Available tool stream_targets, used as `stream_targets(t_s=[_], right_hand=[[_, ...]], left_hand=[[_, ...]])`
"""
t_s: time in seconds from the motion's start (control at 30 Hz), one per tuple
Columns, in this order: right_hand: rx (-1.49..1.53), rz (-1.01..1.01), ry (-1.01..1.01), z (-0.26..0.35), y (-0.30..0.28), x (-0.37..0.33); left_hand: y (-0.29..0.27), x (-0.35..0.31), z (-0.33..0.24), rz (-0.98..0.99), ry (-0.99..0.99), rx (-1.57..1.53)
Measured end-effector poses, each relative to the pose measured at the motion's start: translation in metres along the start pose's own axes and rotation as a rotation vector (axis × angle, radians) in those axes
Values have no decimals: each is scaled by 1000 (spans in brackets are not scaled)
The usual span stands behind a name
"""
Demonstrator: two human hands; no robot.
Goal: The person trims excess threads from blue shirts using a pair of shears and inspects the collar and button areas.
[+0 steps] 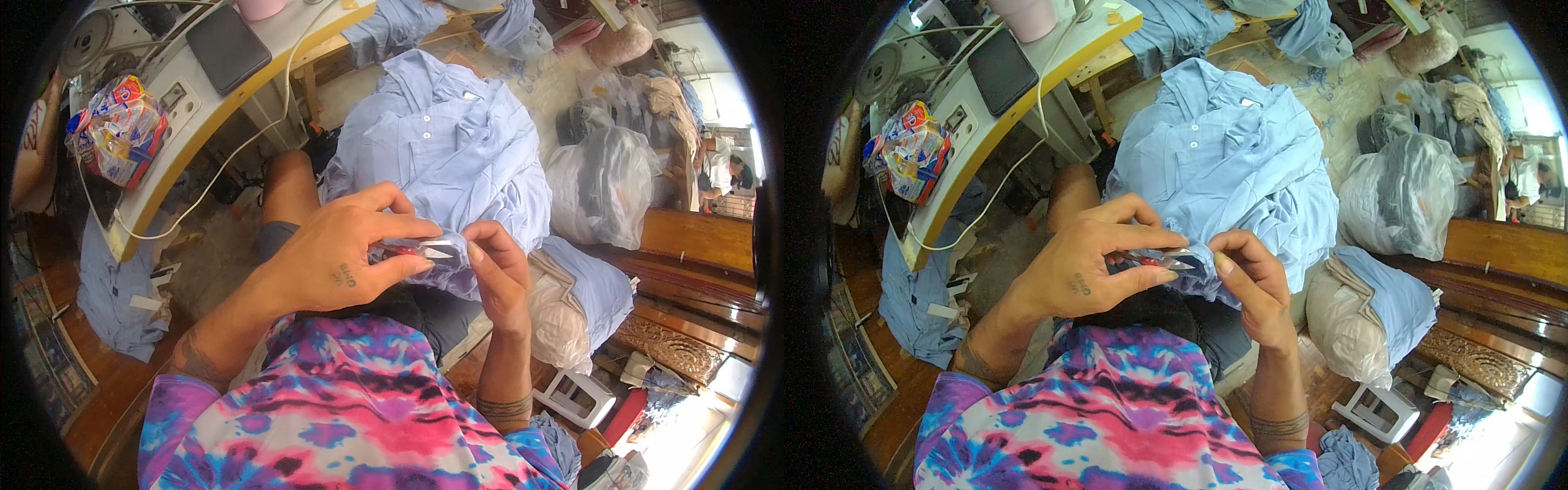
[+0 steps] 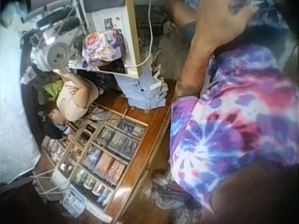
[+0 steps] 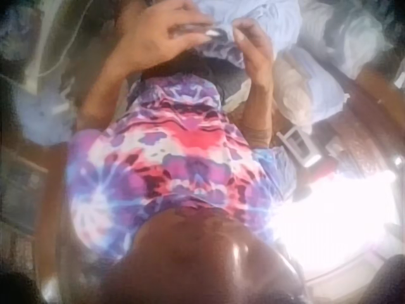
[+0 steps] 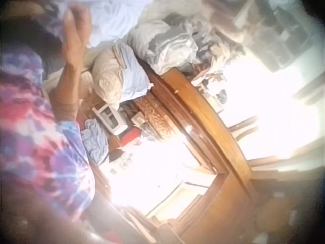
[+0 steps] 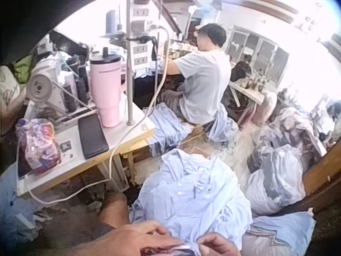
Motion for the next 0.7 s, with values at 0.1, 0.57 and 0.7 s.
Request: stream_targets(t_s=[0.1, 0.57, 0.7], right_hand=[[-15, 3, 8, 3, 3, -1], [-220, 61, 116, 16, 4, 5], [-217, 75, 192, 19, 7, 14]], left_hand=[[0, 0, -1, 23, -36, -6], [-5, 2, 1, 119, 21, 17], [-4, 1, 6, 112, 16, 27]])
Point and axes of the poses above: each hand's wrist, its own x-axis towards the middle knuckle, its own y-axis out of the palm, z = x × y, the point moved 2 cm from there along x, towards the middle knuckle, and after that the axes turned 2 degrees about -y, right-handed, at the moved point
